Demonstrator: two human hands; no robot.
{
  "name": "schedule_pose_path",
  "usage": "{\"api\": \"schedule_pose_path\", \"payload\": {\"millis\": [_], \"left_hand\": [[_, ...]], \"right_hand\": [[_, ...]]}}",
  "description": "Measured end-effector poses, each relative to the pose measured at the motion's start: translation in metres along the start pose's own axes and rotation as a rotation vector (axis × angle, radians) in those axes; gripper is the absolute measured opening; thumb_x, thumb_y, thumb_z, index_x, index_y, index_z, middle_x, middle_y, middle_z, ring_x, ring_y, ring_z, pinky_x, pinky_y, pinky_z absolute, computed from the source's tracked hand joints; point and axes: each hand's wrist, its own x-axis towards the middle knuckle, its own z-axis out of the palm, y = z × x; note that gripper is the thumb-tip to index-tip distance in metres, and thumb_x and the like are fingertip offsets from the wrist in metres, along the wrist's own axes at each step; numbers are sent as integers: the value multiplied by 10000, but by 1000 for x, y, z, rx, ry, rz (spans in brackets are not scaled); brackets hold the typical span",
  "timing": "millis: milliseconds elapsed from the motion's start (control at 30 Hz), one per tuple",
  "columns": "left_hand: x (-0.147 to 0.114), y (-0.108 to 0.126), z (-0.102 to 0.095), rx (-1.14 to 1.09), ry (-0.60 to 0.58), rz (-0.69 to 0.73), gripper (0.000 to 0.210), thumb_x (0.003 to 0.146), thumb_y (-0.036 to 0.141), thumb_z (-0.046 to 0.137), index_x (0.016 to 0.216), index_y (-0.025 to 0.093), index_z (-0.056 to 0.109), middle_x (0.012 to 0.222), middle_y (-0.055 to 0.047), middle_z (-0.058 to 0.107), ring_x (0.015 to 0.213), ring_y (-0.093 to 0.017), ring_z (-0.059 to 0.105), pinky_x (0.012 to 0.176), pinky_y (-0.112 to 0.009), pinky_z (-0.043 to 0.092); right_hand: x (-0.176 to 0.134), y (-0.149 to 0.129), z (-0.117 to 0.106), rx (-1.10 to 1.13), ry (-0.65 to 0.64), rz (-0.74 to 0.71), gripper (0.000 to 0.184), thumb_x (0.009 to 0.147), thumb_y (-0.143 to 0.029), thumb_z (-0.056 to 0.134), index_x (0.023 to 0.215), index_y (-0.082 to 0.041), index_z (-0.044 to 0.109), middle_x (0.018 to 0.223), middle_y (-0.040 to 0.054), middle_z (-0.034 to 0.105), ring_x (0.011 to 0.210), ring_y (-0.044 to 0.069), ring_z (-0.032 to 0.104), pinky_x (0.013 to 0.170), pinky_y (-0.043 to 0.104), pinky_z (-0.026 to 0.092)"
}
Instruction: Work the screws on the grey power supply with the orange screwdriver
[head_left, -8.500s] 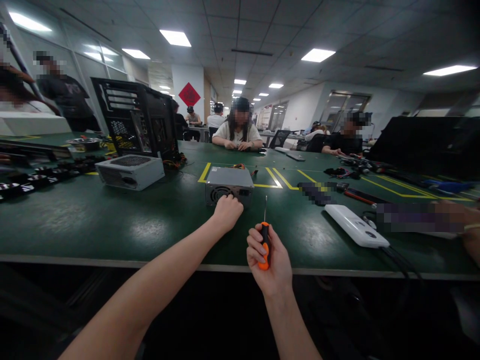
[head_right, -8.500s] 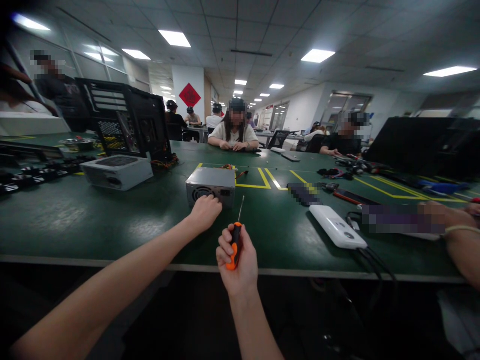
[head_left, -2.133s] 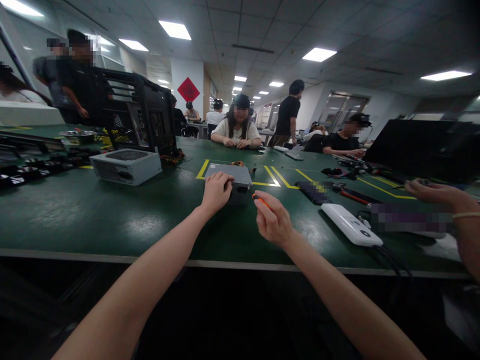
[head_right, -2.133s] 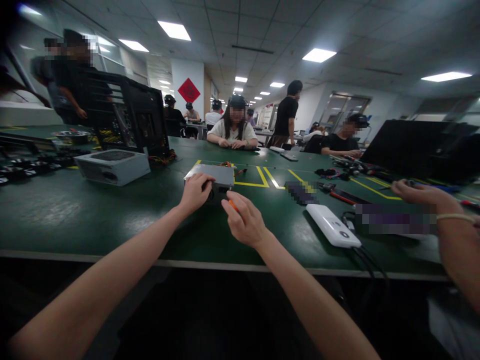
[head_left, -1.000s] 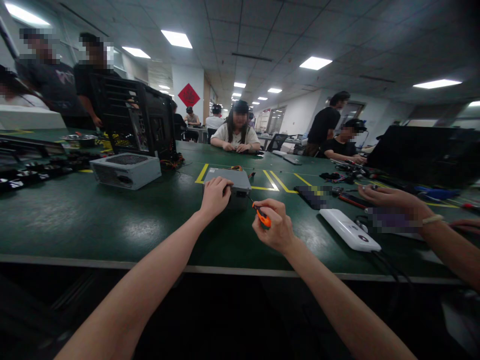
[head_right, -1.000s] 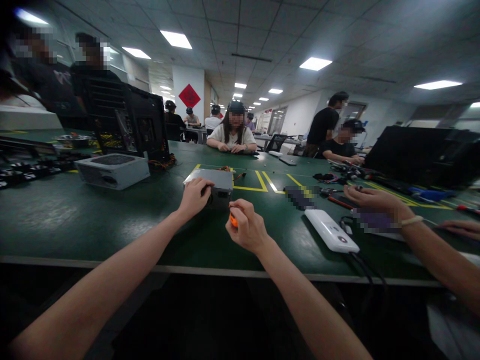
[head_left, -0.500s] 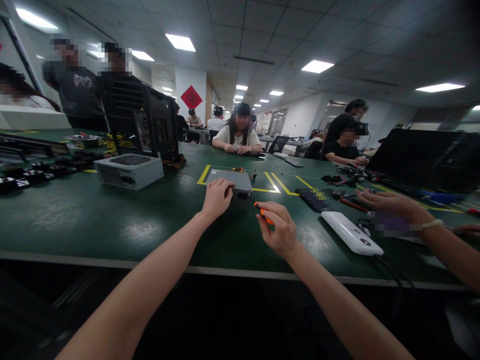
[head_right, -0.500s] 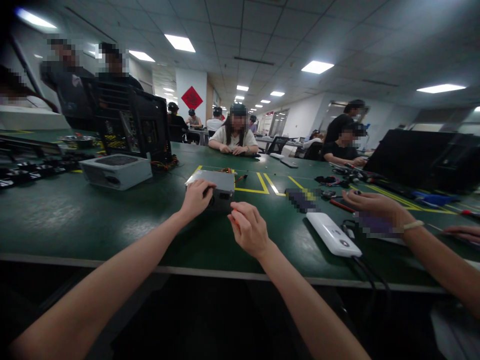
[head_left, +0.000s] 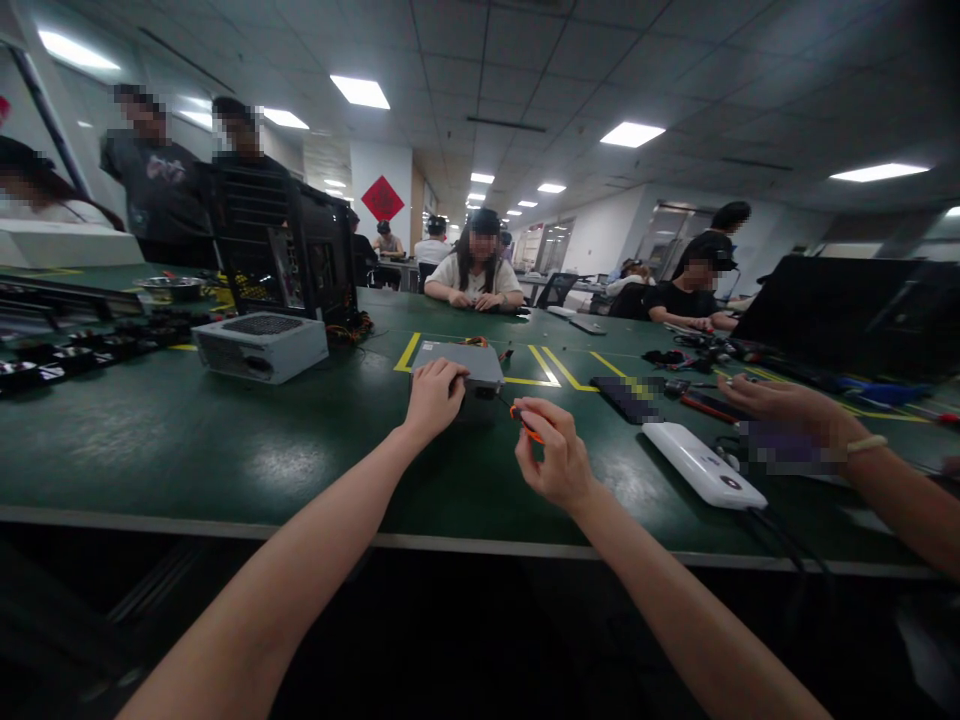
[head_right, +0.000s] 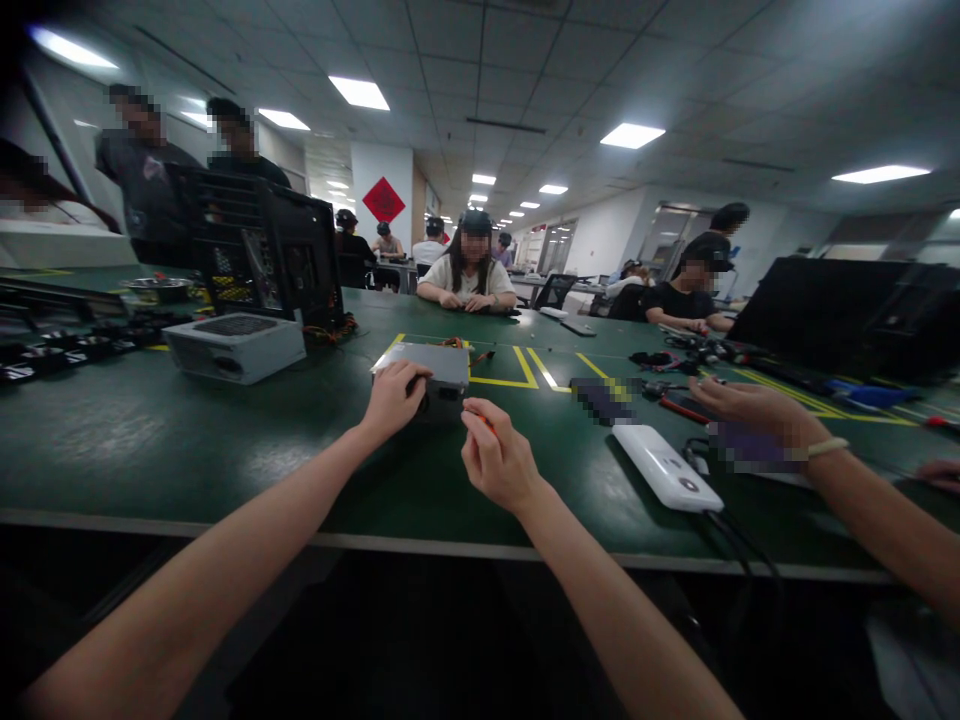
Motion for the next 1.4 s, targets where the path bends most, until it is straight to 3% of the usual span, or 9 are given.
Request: {"api": "schedule_pose_path", "payload": {"millis": [200,367,533,733,833,967,1167,1333,1400], "left_hand": [[0,0,1,-8,4,-1,197,837,165,435,931,226,597,963,-31,613,955,-193,539,872,-351,363],[0,-1,2,-12,18,0,193,839,167,434,924,224,598,953,-29,613,944,-191,541,867,-349,363],[-1,-1,2,-20,30,9,192,841,162,431,920,220,596,938,-25,615,935,-185,543,854,-340,361],[-1,0,3,-16,24,-6,191,845,166,434,917,219,603,932,-22,618,941,-186,542,853,-336,362],[-1,-1,3,-14,20,-8,188,843,168,440,919,219,605,935,-20,618,939,-191,540,844,-338,364],[-1,-1,3,-23,27,-1,188,848,167,435,921,217,602,936,-17,617,937,-188,537,849,-338,362],[-2,0,2,-13,5,-1,194,852,163,428,938,216,594,944,-22,614,935,-186,530,844,-335,363],[-2,0,1,-6,-17,29,222,865,172,418,979,231,598,980,-20,607,944,-185,521,854,-344,350],[-1,1,0,-14,-25,29,229,866,171,417,983,237,603,998,-20,606,952,-184,519,863,-348,346]], "right_hand": [[-2,1,1,-111,2,-23,374,759,-98,582,1074,-232,431,1001,85,554,955,189,558,726,326,530],[-4,1,4,-34,-12,-8,419,764,-73,536,1120,-223,373,1102,117,517,1002,179,548,724,306,539],[-2,2,3,-112,-21,-21,385,751,-98,594,1059,-244,413,1022,78,525,941,177,549,698,300,535],[1,1,3,-52,33,63,404,770,-108,560,1098,-250,371,1085,94,508,996,190,534,716,328,538],[-1,1,5,-109,-3,5,390,754,-105,593,1061,-260,408,1037,72,519,946,182,544,699,308,533],[-3,0,7,-21,-32,-15,417,750,-47,533,1089,-241,386,1097,91,504,996,168,542,716,286,539],[-2,4,6,-57,-69,-83,307,741,-107,593,970,-268,466,1043,45,528,972,170,548,733,311,534],[2,13,3,56,-78,-8,325,733,-59,542,991,-232,450,1103,81,521,992,170,563,720,305,553],[7,16,1,39,-64,-53,271,723,-84,579,927,-225,468,1065,76,532,962,181,571,701,312,558]]}}
